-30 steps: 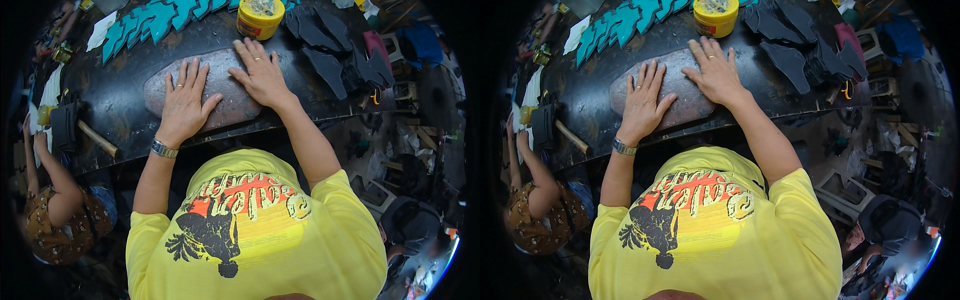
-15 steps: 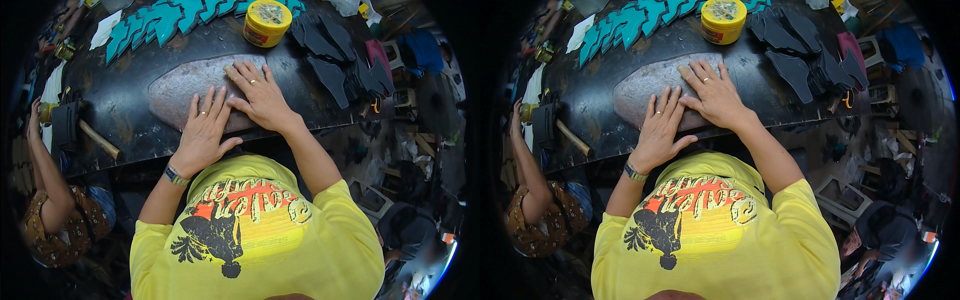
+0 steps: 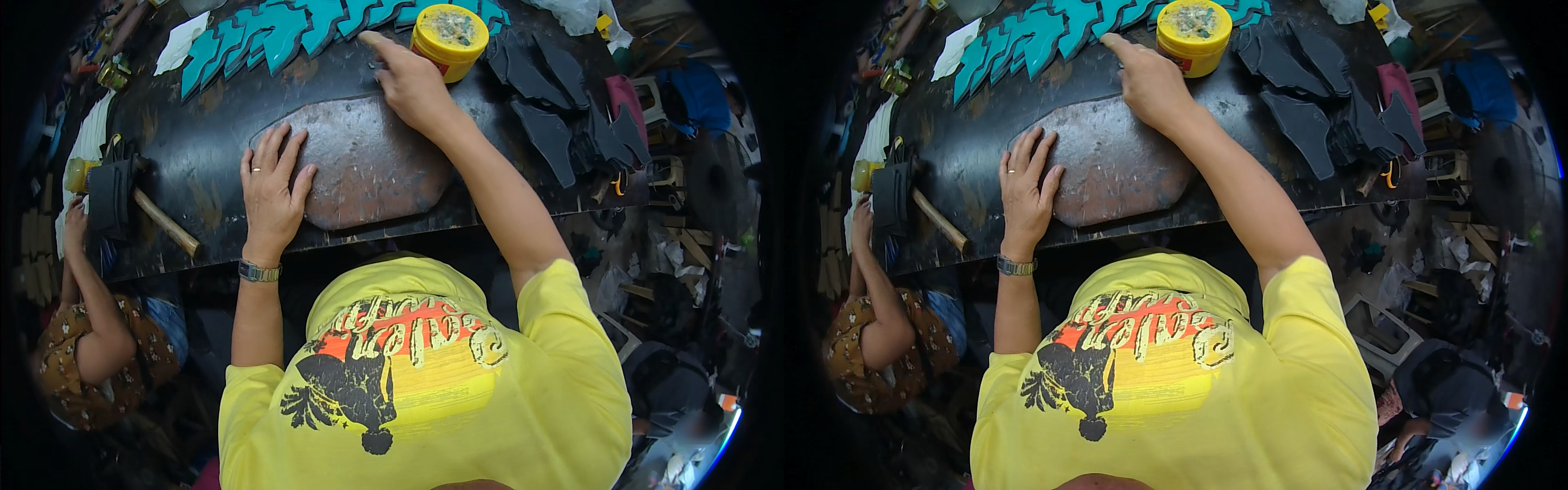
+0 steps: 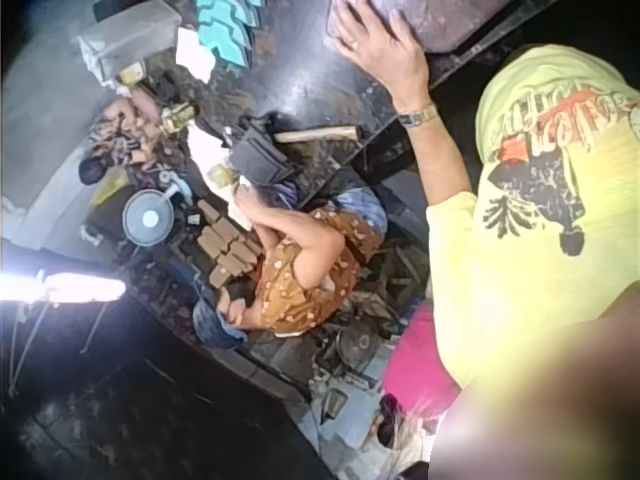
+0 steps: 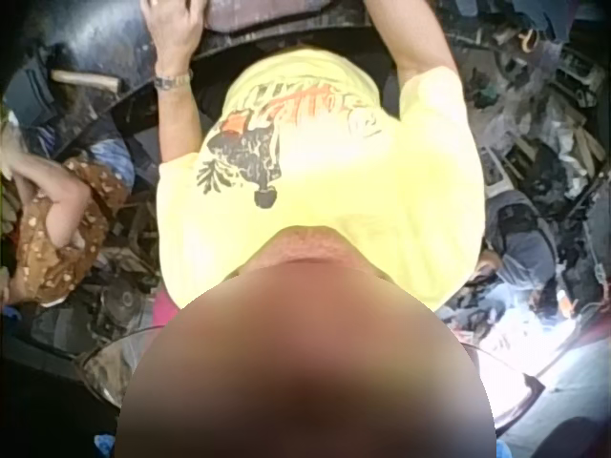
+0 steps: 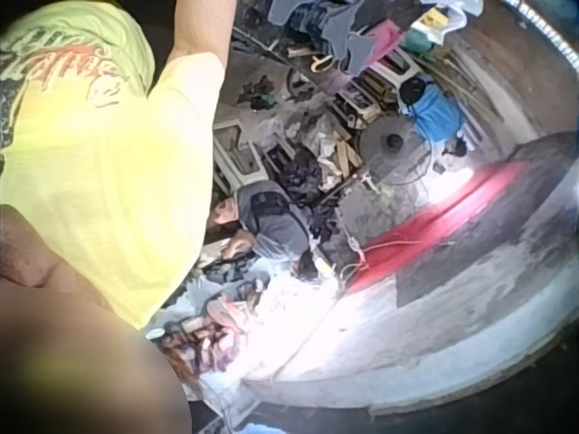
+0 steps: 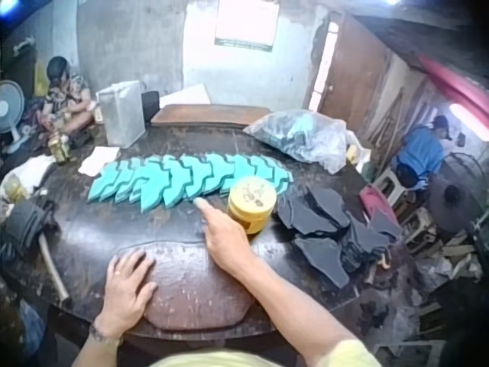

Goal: The person repeatedly rubs teal-colored shoe insoles on a wooden block using both hands. They occasionally wipe the block and scoop a small amount of paste from a yellow container to apply to the block. The insoles are handled one at a time and placed back on the table after rubbing.

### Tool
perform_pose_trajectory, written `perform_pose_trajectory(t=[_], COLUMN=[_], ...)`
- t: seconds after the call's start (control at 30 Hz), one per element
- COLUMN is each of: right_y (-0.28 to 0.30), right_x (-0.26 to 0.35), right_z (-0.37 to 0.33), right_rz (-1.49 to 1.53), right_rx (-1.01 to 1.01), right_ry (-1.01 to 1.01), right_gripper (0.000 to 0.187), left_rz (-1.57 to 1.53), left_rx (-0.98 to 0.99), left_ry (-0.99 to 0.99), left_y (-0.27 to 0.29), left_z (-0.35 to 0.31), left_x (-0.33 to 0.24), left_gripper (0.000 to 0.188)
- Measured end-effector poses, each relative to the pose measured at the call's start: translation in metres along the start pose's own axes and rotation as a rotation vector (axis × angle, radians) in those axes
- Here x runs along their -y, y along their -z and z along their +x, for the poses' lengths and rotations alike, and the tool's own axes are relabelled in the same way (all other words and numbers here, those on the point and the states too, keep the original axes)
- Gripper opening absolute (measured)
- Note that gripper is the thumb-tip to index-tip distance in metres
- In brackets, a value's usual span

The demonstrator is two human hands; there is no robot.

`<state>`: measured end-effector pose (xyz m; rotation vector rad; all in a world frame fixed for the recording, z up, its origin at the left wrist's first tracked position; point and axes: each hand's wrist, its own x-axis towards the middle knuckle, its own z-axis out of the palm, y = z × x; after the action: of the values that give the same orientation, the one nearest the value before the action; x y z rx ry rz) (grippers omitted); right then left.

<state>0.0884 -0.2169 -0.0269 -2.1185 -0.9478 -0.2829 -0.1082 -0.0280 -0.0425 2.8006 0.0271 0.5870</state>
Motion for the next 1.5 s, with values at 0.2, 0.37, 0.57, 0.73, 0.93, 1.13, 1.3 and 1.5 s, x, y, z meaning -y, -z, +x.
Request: perform_pose_trajectory(t=[0.2, 0.37, 0.57, 0.73, 0.93, 1.13, 1.3, 1.5], right_y=[-0.039, -0.021, 0.048, 0.088, 0.091, 0.081, 0.07, 0.069], right_x=[-0.028, -0.008, 0.013, 0.009, -0.005, -0.002, 0.008, -0.006], right_z=[0.044, 0.043, -0.011, -0.048, -0.094, -0.13, -0.139, -0.113], right_rz=[-0.314, -0.14, 0.284, 0.676, 0.709, 0.259, -0.148, 0.028], right_rx=[0.101, 0.2, -0.056, -0.258, -0.255, -0.103, -0.019, -0.197], right_ry=[0.119, -0.009, 0.037, -0.25, -0.377, -0.278, -0.022, -0.204], right_gripper=[0.053, 0.05, 0.048, 0.046, 0.045, 0.051, 0.057, 0.054], left_rz=[-0.029, -0.039, -0.115, -0.109, -0.128, -0.124, -0.114, -0.124], left_rx=[0.016, 0.022, 0.008, -0.002, -0.02, -0.048, -0.062, -0.078], left_ry=[0.027, 0.038, 0.042, 0.036, 0.004, -0.037, -0.034, -0.037], left_y=[-0.001, 0.0, -0.001, -0.001, -0.004, -0.008, -0.009, -0.011], left_z=[-0.002, -0.001, -0.003, -0.002, -0.002, -0.004, -0.004, -0.006], left_x=[0.002, 0.002, 0.006, 0.006, 0.01, 0.013, 0.012, 0.014], left_gripper=[0.047, 0.048, 0.046, 0.045, 0.043, 0.042, 0.041, 0.041])
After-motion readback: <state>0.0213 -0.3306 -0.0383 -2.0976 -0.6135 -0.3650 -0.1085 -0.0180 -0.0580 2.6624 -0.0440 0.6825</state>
